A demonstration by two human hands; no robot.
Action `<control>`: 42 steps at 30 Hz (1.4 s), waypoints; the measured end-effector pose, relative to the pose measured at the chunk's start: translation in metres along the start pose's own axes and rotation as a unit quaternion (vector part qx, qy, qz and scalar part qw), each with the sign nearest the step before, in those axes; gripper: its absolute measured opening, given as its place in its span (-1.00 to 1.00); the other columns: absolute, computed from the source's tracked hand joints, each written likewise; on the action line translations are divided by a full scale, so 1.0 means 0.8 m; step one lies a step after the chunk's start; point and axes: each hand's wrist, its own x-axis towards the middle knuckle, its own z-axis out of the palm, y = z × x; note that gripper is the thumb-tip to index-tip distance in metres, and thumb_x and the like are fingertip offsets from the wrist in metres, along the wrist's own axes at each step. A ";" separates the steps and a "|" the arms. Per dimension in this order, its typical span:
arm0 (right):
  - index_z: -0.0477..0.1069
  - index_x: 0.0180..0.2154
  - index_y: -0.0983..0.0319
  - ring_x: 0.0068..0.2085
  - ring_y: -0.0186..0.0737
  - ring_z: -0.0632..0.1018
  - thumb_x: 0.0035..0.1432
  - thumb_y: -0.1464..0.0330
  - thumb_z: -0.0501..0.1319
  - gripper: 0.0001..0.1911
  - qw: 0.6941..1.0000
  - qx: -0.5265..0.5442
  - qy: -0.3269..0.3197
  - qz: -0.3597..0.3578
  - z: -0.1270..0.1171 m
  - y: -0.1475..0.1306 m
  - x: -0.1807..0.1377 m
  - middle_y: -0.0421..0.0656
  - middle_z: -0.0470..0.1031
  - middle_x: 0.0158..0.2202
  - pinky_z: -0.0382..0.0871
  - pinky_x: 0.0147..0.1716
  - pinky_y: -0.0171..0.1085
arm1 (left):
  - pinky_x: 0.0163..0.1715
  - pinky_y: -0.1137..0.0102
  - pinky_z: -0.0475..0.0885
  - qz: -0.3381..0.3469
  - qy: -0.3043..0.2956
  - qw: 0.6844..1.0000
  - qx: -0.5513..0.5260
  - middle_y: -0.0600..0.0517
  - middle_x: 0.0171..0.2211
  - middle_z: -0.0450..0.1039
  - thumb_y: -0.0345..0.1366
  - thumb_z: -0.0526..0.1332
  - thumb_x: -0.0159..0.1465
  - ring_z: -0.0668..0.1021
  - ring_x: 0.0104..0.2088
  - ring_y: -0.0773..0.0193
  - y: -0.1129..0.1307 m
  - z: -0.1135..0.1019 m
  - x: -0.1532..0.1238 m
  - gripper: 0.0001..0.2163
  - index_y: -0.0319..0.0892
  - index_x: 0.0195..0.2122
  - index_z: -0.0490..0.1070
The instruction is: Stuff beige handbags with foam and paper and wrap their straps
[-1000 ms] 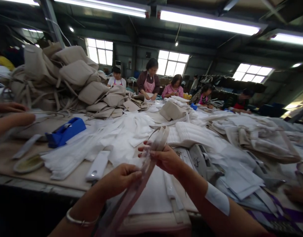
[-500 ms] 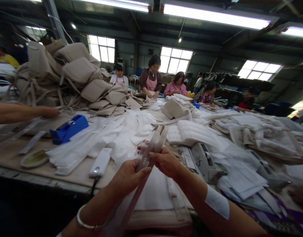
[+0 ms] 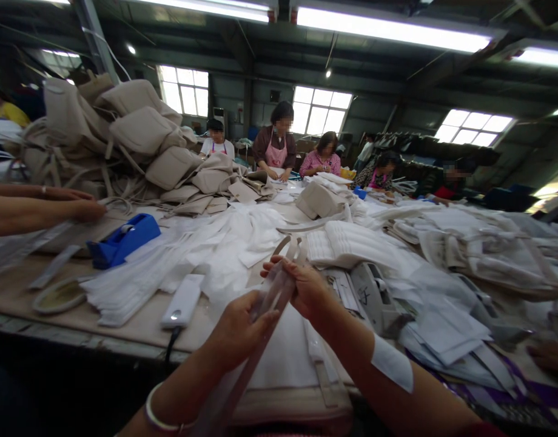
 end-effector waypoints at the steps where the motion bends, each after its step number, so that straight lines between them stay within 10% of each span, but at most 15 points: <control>1: 0.48 -0.20 0.33 -0.21 -0.07 0.61 0.03 0.28 0.35 -0.69 1.000 -0.001 0.000 -0.001 0.001 0.007 -0.002 0.00 0.61 -0.26 0.45 -0.11 -0.06 | -0.35 0.38 0.39 0.025 0.051 0.998 0.016 0.03 -0.35 0.53 -0.13 0.21 0.22 0.53 -0.35 0.21 0.002 0.000 0.004 -0.75 -0.18 -0.19 0.45; 6: 0.50 -0.19 0.34 -0.28 -0.14 0.60 -0.01 0.22 0.38 -0.62 1.000 -0.018 0.006 -0.001 0.002 0.035 -0.012 -0.04 0.60 -0.30 0.45 -0.21 -0.19 | -0.17 0.28 0.42 0.091 0.178 0.974 0.103 -0.06 -0.21 0.51 -0.21 0.26 0.19 0.53 -0.19 0.13 0.004 0.003 0.020 -0.77 -0.16 -0.15 0.44; 17: 0.54 -0.37 0.32 -0.27 -0.11 0.60 0.20 0.16 0.13 -0.62 0.999 0.010 0.017 0.049 0.004 -0.010 0.017 -0.02 0.61 -0.34 0.41 -0.16 -0.14 | -0.37 0.43 0.32 0.095 0.134 0.982 0.097 0.05 -0.47 0.40 -0.28 0.14 0.28 0.45 -0.41 0.30 0.001 -0.011 0.011 -0.80 -0.17 -0.47 0.41; 33: 0.53 -0.12 0.23 -0.19 -0.15 0.53 0.15 0.05 0.23 -0.57 0.980 -0.165 -0.018 -0.107 0.027 0.027 -0.019 -0.06 0.58 -0.14 0.37 -0.13 -0.15 | -0.50 0.45 0.24 0.021 0.127 0.991 0.029 0.13 -0.57 0.32 -0.23 0.14 0.26 0.36 -0.53 0.36 0.019 -0.034 -0.016 -0.80 -0.18 -0.46 0.39; 42: 0.53 -0.18 0.28 -0.16 -0.03 0.57 0.14 -0.10 0.10 -0.40 0.992 -0.049 -0.081 0.083 0.020 0.028 -0.009 0.00 0.59 -0.21 0.41 -0.12 -0.07 | -0.50 0.48 0.26 0.022 0.070 0.997 0.003 0.12 -0.54 0.39 -0.24 0.16 0.25 0.37 -0.52 0.39 0.010 -0.051 -0.013 -0.82 -0.20 -0.43 0.44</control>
